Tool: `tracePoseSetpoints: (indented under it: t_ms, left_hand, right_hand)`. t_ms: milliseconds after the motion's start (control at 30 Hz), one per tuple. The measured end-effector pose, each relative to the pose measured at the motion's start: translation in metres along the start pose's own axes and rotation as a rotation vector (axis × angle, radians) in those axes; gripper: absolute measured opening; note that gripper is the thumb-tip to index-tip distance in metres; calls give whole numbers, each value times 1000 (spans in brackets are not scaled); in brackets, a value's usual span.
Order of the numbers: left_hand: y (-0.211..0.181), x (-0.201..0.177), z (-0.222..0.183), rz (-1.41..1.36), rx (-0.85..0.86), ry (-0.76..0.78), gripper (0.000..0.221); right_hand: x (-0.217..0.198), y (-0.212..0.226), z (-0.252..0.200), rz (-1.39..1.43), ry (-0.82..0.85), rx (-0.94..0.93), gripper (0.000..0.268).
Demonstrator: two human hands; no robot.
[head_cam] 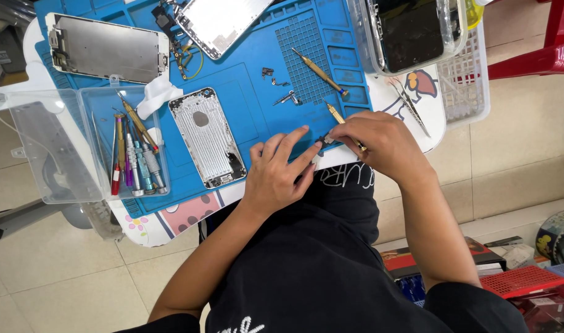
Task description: Repairing a mobile phone by reassembling internal components and securing parts with a screwdriver.
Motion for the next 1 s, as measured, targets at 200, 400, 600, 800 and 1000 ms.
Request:
tracePoseSetpoints:
  t_ms: [200,400,600,800,1000]
  left_hand:
    - [0,-2,0,-19,7,-9,36]
    - [0,-1,0,-32,1,-2,36]
    - [1,-1,-1,-35,-2,1,37]
    - [1,-1,-2,-26,4,-8,37]
    - [1,0,-2,-31,2,-3,38]
  right_hand:
    - [3,-2,-1,-34,11,8,30]
    - [5,0,2,-62,33,-17,33]
    - [8,2,2,-89,59,-32,36]
    - [12,7,0,-92,45,-118,31]
    - [13,13,-3,-148,18,-115,23]
Point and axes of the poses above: each hand's wrist, its own z-axis towards the middle knuckle, its own x-axis out of the palm, y = z × x, the point moved 8 cm from there along z, towards the middle knuckle, and after that the axes turned 4 degrees about x, right-handed, at the moved point
